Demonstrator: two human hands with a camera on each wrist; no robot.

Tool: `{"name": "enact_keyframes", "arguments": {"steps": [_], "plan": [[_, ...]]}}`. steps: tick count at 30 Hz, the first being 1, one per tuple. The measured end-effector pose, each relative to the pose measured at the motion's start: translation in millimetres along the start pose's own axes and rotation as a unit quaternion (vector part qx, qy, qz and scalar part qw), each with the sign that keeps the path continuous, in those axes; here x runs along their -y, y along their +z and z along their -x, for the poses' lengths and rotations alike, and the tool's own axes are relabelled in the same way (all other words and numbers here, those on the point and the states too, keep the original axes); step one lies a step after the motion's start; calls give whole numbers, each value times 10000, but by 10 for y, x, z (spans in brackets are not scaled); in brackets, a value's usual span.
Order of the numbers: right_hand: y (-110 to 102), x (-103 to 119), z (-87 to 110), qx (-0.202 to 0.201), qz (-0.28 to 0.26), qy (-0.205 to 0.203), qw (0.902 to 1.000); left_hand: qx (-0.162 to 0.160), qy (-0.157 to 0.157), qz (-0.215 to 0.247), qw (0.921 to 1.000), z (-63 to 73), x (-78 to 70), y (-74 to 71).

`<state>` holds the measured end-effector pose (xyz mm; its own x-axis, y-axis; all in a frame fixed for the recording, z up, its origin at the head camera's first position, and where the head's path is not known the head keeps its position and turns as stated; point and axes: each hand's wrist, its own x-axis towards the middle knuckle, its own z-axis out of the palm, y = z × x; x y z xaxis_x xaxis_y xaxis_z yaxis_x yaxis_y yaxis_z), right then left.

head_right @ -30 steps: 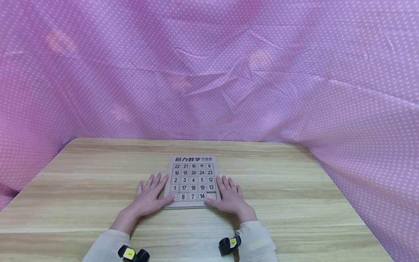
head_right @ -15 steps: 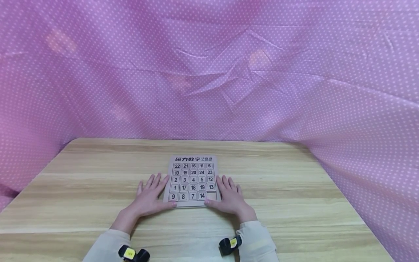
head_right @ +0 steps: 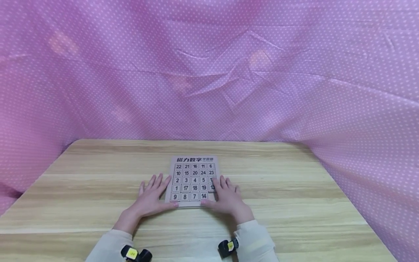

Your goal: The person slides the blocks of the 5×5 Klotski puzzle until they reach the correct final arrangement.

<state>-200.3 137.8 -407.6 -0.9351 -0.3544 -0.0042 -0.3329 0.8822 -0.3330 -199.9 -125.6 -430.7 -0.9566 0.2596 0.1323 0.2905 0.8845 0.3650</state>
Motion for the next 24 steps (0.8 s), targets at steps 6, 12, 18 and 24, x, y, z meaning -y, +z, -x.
{"name": "enact_keyframes", "arguments": {"steps": [6, 12, 18, 24], "plan": [[-41, 318, -29, -11, 540, -474, 9974, -9, -27, -24, 10000, -7, 3, 1], [12, 608, -68, 290, 930, -1173, 9883, 31, -27, 7, 10000, 2, 4, -4], [75, 772, -87, 512, 1235, -1701, 9763, 48, 29, -48, 10000, 1, 17, -8], [129, 829, -79, 645, 1324, -1896, 9707, 82, 33, -131, 9999, 4, 26, -24]]}}
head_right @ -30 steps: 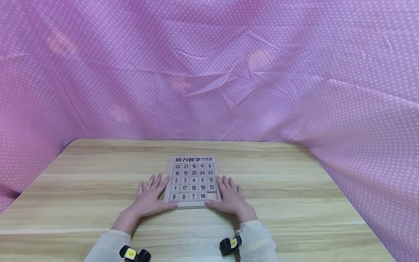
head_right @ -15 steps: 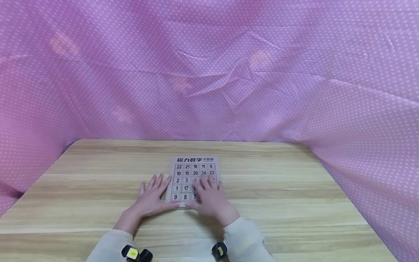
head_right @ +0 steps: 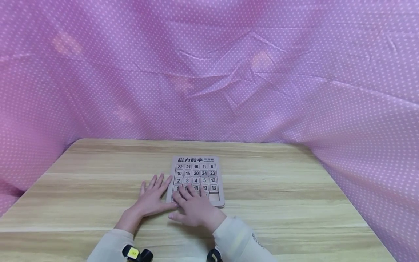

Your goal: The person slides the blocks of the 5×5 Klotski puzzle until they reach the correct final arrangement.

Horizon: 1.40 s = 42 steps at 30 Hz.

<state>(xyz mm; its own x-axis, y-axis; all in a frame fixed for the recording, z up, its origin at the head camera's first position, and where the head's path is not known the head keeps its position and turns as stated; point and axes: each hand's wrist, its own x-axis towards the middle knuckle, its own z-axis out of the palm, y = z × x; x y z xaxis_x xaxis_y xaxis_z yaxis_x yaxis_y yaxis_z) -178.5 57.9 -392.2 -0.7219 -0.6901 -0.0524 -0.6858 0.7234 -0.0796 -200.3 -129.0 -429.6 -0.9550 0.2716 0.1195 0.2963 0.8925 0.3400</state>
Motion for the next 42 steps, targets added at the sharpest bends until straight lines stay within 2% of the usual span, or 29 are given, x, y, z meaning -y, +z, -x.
{"name": "enact_keyframes", "arguments": {"steps": [10, 17, 23, 33, 42], "plan": [[25, 2, 42, -1, -236, -91, 9997, 17, 6, 45, 10000, 0, -20, -1], [85, -73, 59, 13, -430, -151, 9990, 44, -35, 31, 10000, -3, -21, 12], [130, -138, 102, -50, -355, -136, 9993, 79, -57, 59, 9999, 2, -29, 4], [70, -184, 201, 53, -204, -4, 9998, 94, -75, 140, 9998, 2, -31, 0], [81, -223, 233, 64, -291, -39, 9995, 78, -108, 220, 9997, 2, -15, 8]]}}
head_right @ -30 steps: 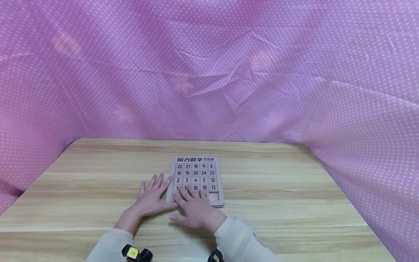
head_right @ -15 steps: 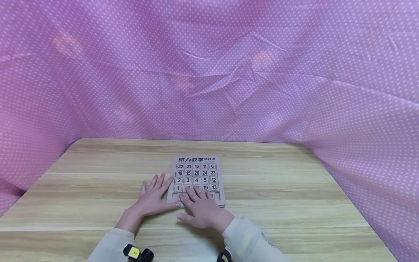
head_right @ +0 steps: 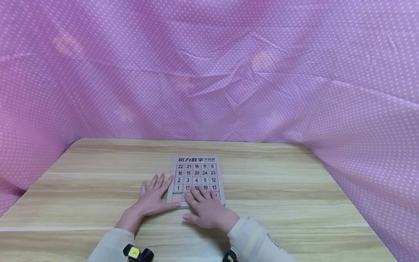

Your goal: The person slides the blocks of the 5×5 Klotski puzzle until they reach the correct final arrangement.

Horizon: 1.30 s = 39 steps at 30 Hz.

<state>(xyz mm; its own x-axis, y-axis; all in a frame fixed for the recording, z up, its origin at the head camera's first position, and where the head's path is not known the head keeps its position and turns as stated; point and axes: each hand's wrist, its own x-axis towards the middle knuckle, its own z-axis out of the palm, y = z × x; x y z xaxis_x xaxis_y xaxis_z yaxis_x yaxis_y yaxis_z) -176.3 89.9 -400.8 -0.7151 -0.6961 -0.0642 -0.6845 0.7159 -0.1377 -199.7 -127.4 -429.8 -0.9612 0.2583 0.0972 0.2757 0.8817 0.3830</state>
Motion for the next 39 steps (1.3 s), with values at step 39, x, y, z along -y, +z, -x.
{"name": "enact_keyframes", "arguments": {"steps": [39], "plan": [[-118, 96, -456, 198, 632, 138, 9977, 41, 196, -263, 9995, 4, 21, 6]]}}
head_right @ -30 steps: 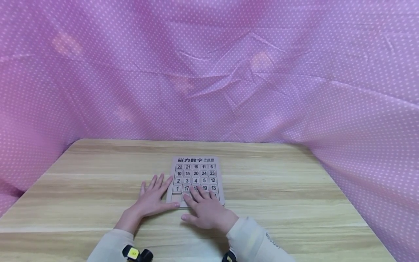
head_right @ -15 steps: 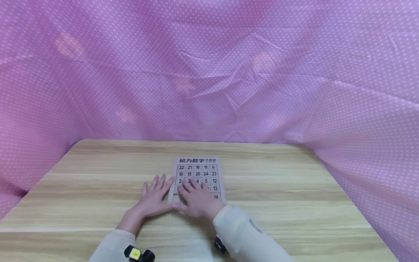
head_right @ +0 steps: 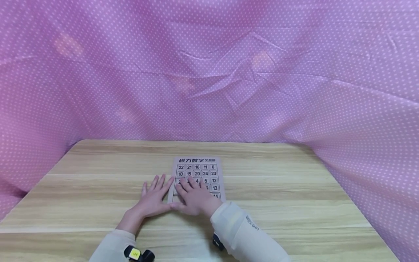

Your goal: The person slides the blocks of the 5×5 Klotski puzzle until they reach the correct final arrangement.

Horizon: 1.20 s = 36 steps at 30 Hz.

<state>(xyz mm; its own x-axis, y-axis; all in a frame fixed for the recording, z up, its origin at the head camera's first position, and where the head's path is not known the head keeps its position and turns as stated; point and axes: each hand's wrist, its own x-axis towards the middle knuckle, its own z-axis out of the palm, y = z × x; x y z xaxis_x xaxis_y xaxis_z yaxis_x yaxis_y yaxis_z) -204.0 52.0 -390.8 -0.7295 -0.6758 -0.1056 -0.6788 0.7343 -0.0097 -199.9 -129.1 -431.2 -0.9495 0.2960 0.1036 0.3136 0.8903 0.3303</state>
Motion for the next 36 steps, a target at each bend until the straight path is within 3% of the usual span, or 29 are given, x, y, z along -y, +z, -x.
{"name": "enact_keyframes", "arguments": {"steps": [28, 36], "plan": [[43, 26, 203, 258, -49, -369, 9990, -60, -142, 99, 9998, 24, -50, -3], [-2, -13, 233, 108, -397, -282, 9988, -84, -122, -11, 9999, 31, -65, 4]]}}
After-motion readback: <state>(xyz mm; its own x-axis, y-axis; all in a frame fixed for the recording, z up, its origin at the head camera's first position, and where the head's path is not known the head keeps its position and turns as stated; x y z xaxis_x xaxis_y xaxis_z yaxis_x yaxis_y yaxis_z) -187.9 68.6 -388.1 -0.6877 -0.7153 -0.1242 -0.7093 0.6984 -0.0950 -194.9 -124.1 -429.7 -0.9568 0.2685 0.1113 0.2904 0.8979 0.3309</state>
